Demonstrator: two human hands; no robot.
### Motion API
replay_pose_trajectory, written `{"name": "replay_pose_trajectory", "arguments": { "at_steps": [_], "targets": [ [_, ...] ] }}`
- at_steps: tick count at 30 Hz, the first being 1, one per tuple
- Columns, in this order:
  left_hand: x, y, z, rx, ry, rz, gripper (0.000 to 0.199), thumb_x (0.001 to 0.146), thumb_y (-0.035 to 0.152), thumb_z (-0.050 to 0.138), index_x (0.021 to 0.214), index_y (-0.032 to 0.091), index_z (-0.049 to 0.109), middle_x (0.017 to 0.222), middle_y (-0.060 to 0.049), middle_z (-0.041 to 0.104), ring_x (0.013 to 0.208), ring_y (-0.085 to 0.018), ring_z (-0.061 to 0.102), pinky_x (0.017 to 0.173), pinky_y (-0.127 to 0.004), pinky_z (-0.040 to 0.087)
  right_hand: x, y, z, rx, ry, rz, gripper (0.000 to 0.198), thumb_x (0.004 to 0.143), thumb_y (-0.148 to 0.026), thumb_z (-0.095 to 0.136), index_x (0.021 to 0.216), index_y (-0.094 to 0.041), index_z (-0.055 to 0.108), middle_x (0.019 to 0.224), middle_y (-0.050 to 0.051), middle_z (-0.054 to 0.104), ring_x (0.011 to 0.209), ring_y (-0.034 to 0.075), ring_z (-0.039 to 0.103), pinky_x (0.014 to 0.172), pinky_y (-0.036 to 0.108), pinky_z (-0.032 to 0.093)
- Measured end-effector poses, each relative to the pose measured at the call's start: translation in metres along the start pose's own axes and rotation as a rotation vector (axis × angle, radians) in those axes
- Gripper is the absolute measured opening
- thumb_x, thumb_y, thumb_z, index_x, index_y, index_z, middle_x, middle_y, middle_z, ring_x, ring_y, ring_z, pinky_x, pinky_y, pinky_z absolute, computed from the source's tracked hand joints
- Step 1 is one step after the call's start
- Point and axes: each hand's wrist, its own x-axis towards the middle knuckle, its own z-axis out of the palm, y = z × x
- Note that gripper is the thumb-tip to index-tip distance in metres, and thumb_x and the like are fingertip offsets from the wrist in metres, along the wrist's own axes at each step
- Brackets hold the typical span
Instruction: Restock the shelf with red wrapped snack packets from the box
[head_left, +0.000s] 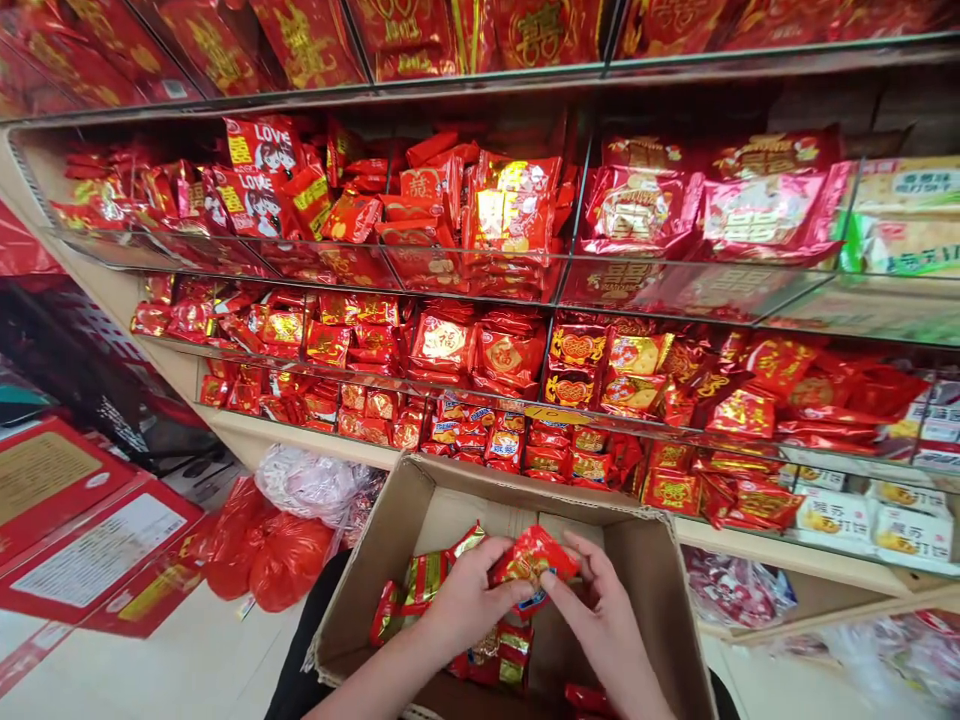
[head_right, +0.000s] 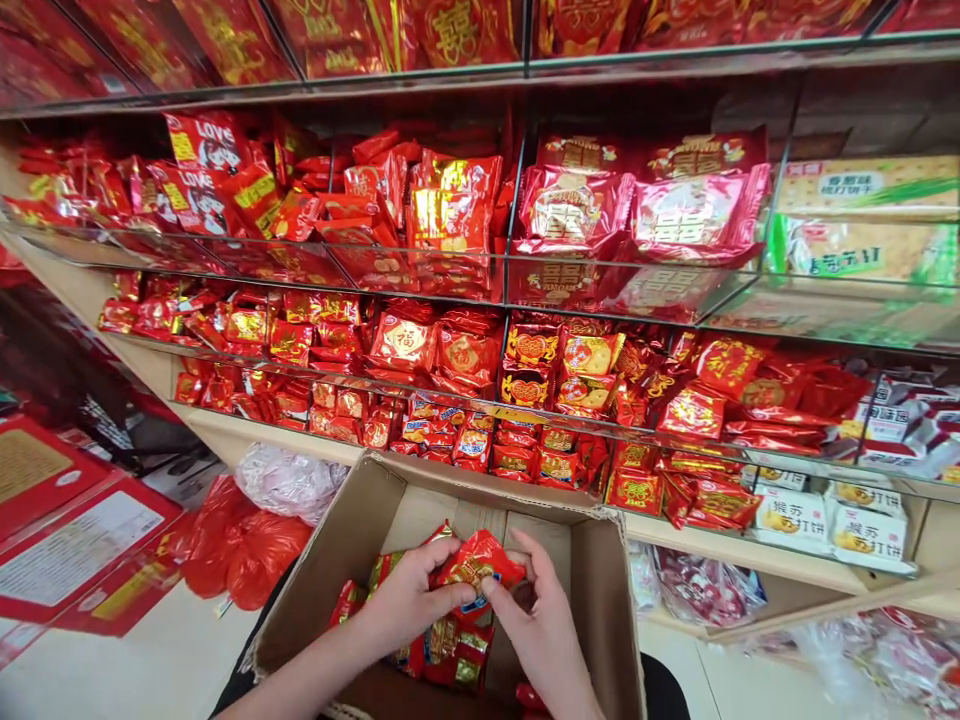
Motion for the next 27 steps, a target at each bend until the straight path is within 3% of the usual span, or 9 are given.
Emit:
{"name": "replay_pose_trajectory", "arguments": {
  "at_steps": [2, 4, 7, 9, 12, 15, 19, 23, 27],
  "targets": [
    [0.002, 0.006, -0.005, 0.211, -0.022, 0.068, 0.032, 0.068, 0.034, 0.061, 0.096, 0.019, 0.058, 0.089, -0.002, 0.063, 0.082, -0.016, 0.056, 0.075, -0.027, 0.044, 0.002, -0.009, -0.015, -0.092, -0.145, -0.013, 0.039, 0.067, -0.031, 0.064, 0.103, -0.018, 0.054, 0.096, 0.005, 0.061, 0.089, 0.017, 0.056, 0.08, 0.029, 0.044],
    [0.007, 0.014, -0.012, 0.366, 0.024, 0.145, 0.036, 0.072, 0.034, 0.058, 0.105, 0.02, 0.053, 0.091, -0.002, 0.062, 0.082, -0.015, 0.056, 0.074, -0.026, 0.044, 0.006, -0.022, -0.034, -0.113, -0.22, 0.008, 0.028, 0.068, -0.03, 0.064, 0.092, -0.016, 0.058, 0.088, 0.005, 0.062, 0.08, 0.015, 0.057, 0.072, 0.026, 0.047],
    [0.019, 0.026, -0.037, 0.621, 0.214, 0.335, 0.033, 0.079, 0.034, 0.048, 0.109, 0.021, 0.05, 0.095, -0.004, 0.061, 0.088, -0.015, 0.054, 0.08, -0.029, 0.043, 0.023, -0.044, -0.069, 0.001, 0.034, 0.051, 0.029, 0.064, -0.033, 0.068, 0.084, -0.016, 0.056, 0.081, 0.002, 0.06, 0.067, 0.011, 0.056, 0.055, 0.02, 0.049],
    [0.031, 0.028, -0.061, 0.884, 0.383, 0.424, 0.029, 0.081, 0.034, 0.045, 0.104, 0.019, 0.053, 0.097, -0.006, 0.06, 0.095, -0.018, 0.05, 0.086, -0.035, 0.038, 0.042, -0.056, -0.093, 0.074, 0.197, 0.123, 0.031, 0.057, -0.03, 0.073, 0.078, -0.017, 0.054, 0.077, 0.0, 0.059, 0.064, 0.01, 0.056, 0.055, 0.02, 0.051],
    [0.047, 0.019, -0.094, 1.222, 0.584, 0.28, 0.032, 0.081, 0.039, 0.041, 0.098, 0.018, 0.057, 0.1, -0.009, 0.057, 0.096, -0.024, 0.048, 0.083, -0.041, 0.037, 0.081, -0.064, -0.117, 0.082, 0.198, 0.281, 0.03, 0.05, -0.016, 0.076, 0.07, -0.014, 0.054, 0.074, 0.001, 0.059, 0.066, 0.012, 0.058, 0.061, 0.025, 0.055],
    [0.056, 0.002, -0.109, 1.392, 0.609, 0.131, 0.036, 0.084, 0.042, 0.032, 0.097, 0.02, 0.058, 0.098, -0.009, 0.056, 0.091, -0.025, 0.048, 0.08, -0.043, 0.035, 0.122, -0.056, -0.121, 0.064, 0.186, 0.312, 0.025, 0.052, -0.007, 0.071, 0.071, -0.013, 0.054, 0.075, 0.003, 0.061, 0.068, 0.013, 0.059, 0.063, 0.027, 0.055],
    [0.054, -0.015, -0.109, 1.455, 0.618, 0.19, 0.035, 0.086, 0.038, 0.029, 0.106, 0.022, 0.054, 0.104, -0.008, 0.054, 0.097, -0.024, 0.045, 0.089, -0.042, 0.027, 0.17, -0.033, -0.107, -0.028, 0.32, 0.234, 0.019, 0.061, -0.01, 0.064, 0.076, -0.015, 0.052, 0.073, 0.0, 0.06, 0.061, 0.01, 0.058, 0.053, 0.022, 0.053],
    [0.05, -0.018, -0.11, 1.454, 0.597, 0.219, 0.034, 0.086, 0.037, 0.03, 0.106, 0.024, 0.053, 0.106, -0.008, 0.053, 0.099, -0.023, 0.044, 0.09, -0.042, 0.027, 0.207, -0.013, -0.095, -0.202, 0.521, 0.108, 0.015, 0.07, -0.018, 0.057, 0.083, -0.015, 0.05, 0.073, 0.0, 0.059, 0.054, 0.008, 0.054, 0.042, 0.016, 0.045],
    [0.05, -0.017, -0.112, 1.46, 0.594, 0.205, 0.033, 0.086, 0.036, 0.03, 0.105, 0.023, 0.054, 0.108, -0.008, 0.052, 0.099, -0.024, 0.044, 0.09, -0.043, 0.026, 0.228, 0.001, -0.095, -0.476, 0.548, 0.009, 0.019, 0.079, -0.025, 0.044, 0.094, -0.014, 0.049, 0.072, 0.001, 0.059, 0.054, 0.01, 0.055, 0.041, 0.02, 0.044]
  ]
}}
